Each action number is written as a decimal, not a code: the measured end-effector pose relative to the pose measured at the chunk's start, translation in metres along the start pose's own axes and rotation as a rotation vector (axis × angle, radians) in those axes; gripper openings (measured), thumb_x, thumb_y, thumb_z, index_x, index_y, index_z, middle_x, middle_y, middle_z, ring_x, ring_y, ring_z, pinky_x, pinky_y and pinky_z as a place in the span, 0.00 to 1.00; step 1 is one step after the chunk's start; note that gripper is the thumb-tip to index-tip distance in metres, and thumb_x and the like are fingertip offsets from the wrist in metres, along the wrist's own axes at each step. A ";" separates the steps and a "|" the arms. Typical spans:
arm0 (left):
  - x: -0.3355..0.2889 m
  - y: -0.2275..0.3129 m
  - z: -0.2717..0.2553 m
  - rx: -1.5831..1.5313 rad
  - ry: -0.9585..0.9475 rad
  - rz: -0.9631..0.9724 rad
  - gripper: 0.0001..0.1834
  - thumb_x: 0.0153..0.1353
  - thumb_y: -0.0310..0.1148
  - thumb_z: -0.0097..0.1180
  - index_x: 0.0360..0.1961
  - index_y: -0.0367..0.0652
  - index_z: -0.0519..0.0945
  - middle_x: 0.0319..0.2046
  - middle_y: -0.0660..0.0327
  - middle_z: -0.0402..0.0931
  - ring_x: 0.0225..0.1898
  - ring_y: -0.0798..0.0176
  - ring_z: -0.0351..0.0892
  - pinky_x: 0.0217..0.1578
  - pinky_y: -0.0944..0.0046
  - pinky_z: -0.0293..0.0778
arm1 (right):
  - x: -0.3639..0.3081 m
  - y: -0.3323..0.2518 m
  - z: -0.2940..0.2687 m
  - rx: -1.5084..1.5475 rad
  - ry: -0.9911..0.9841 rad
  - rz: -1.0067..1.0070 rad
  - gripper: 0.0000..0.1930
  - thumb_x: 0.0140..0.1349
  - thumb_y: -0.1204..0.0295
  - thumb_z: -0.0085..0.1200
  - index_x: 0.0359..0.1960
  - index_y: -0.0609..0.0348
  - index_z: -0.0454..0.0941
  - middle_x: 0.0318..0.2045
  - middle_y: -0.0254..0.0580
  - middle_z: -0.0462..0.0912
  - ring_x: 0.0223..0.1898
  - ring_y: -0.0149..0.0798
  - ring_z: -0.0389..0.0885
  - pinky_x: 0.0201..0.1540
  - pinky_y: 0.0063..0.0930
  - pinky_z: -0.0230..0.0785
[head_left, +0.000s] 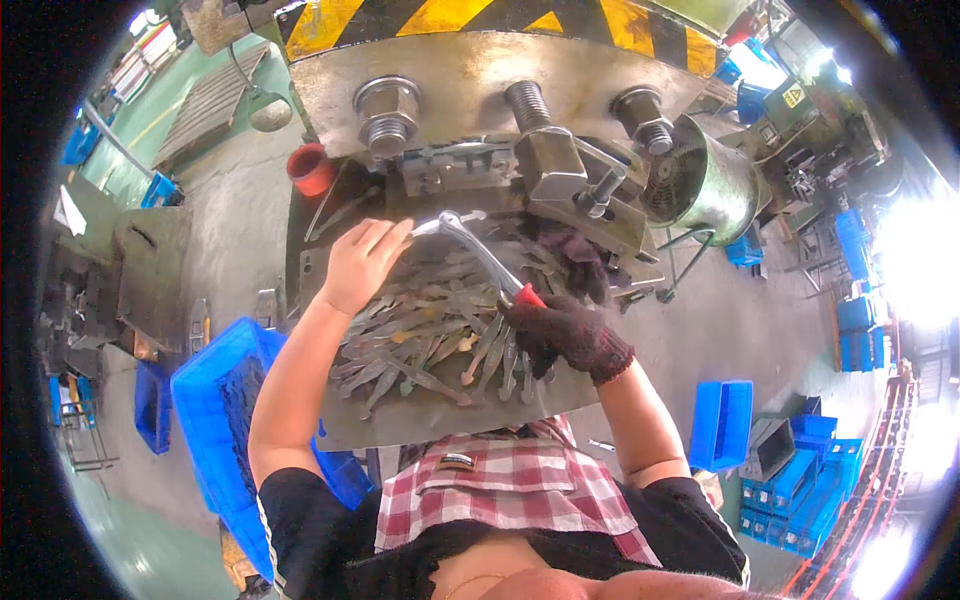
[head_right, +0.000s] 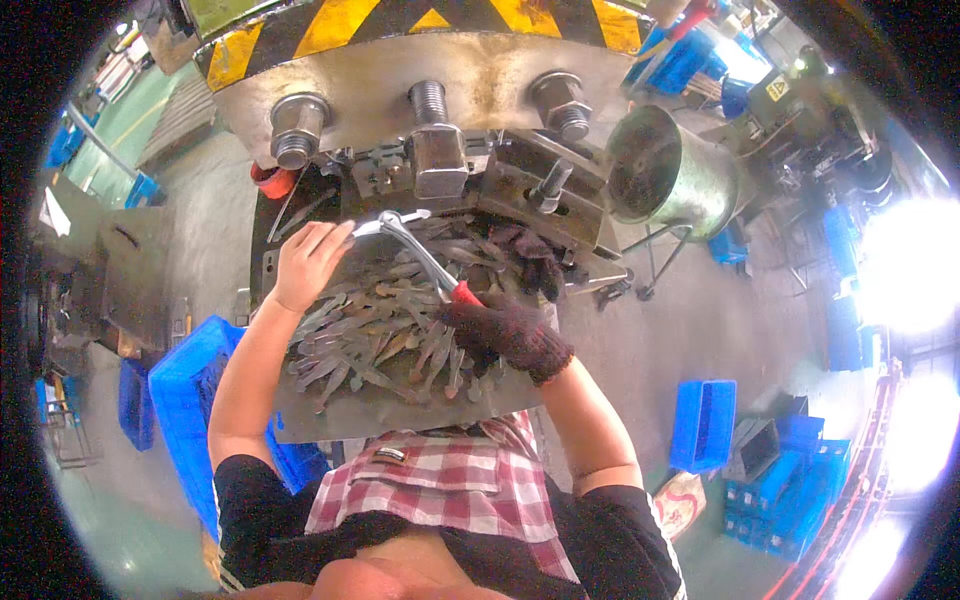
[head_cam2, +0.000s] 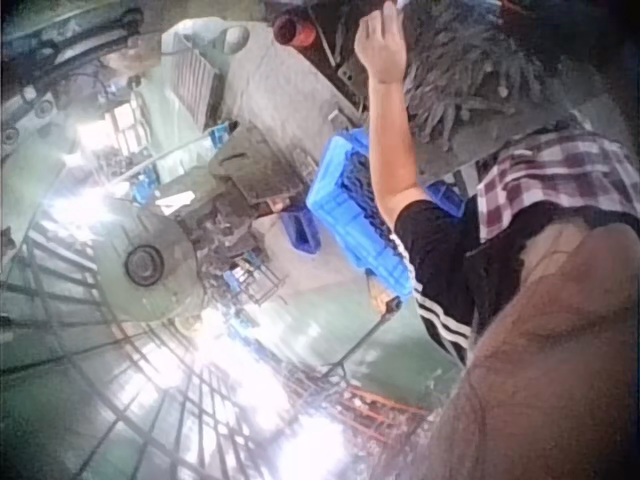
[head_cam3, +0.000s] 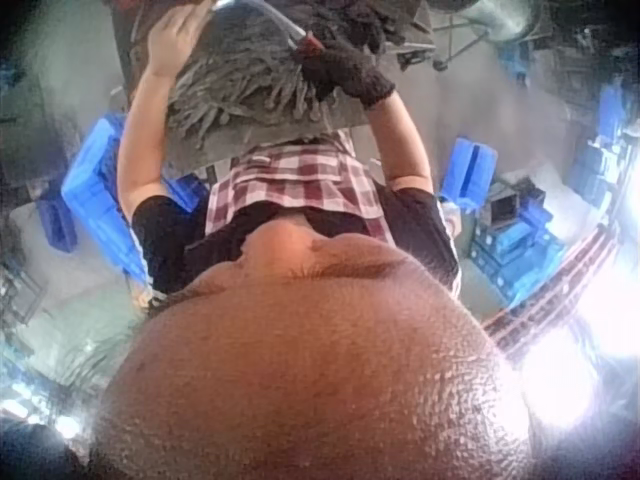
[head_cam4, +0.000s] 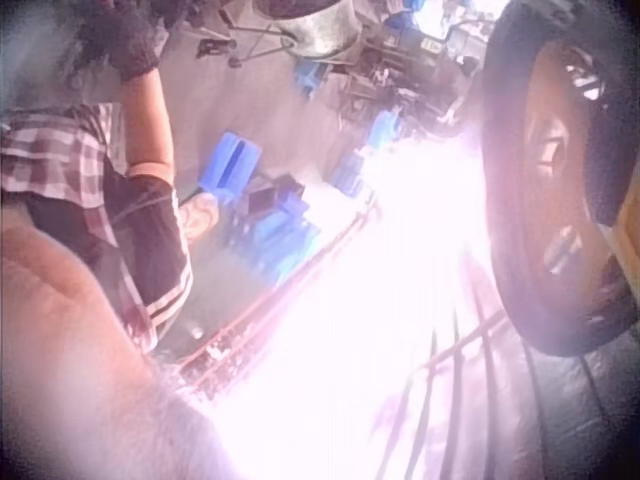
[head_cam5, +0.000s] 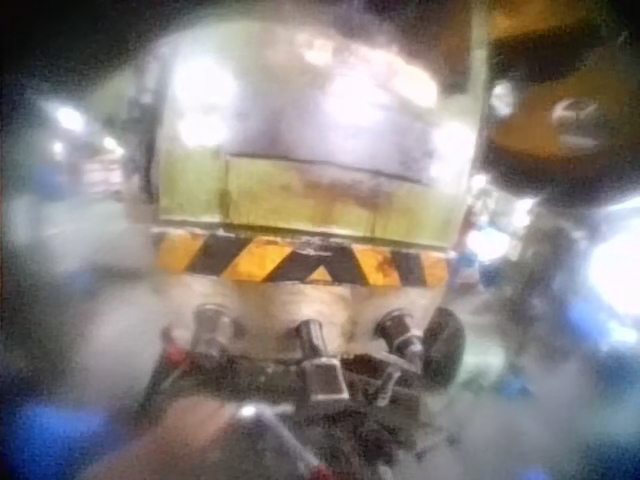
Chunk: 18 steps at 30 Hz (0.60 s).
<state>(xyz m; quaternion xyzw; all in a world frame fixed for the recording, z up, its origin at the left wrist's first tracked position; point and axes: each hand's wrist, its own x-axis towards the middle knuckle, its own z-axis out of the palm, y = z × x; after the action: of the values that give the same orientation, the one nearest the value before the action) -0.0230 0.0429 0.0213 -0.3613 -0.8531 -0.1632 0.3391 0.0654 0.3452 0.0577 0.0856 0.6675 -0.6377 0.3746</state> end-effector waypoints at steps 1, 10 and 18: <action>0.003 0.003 0.006 0.002 0.003 0.000 0.16 0.50 0.29 0.62 0.43 0.42 0.79 0.32 0.61 0.74 0.32 0.58 0.76 0.31 0.61 0.74 | 0.003 0.005 -0.004 -0.044 0.096 0.019 0.19 0.59 0.54 0.57 0.37 0.60 0.80 0.26 0.33 0.78 0.23 0.27 0.74 0.25 0.22 0.67; 0.002 0.004 0.085 -0.126 -0.628 -0.569 0.15 0.53 0.40 0.62 0.37 0.41 0.81 0.35 0.51 0.79 0.40 0.46 0.79 0.40 0.51 0.73 | -0.013 0.012 -0.012 0.035 0.284 -0.130 0.17 0.59 0.57 0.58 0.39 0.60 0.80 0.27 0.33 0.78 0.25 0.27 0.76 0.26 0.21 0.69; -0.004 -0.009 0.078 -0.148 -0.610 -0.489 0.14 0.53 0.37 0.62 0.37 0.41 0.78 0.35 0.49 0.78 0.41 0.43 0.78 0.41 0.48 0.72 | 0.003 0.017 -0.013 -0.027 0.349 -0.112 0.18 0.59 0.54 0.58 0.38 0.58 0.81 0.23 0.29 0.76 0.21 0.25 0.71 0.22 0.21 0.63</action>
<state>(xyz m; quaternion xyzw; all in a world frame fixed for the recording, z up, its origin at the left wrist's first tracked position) -0.0630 0.0756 -0.0382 -0.2030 -0.9615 -0.1854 -0.0057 0.0686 0.3593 0.0412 0.1526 0.7348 -0.6239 0.2181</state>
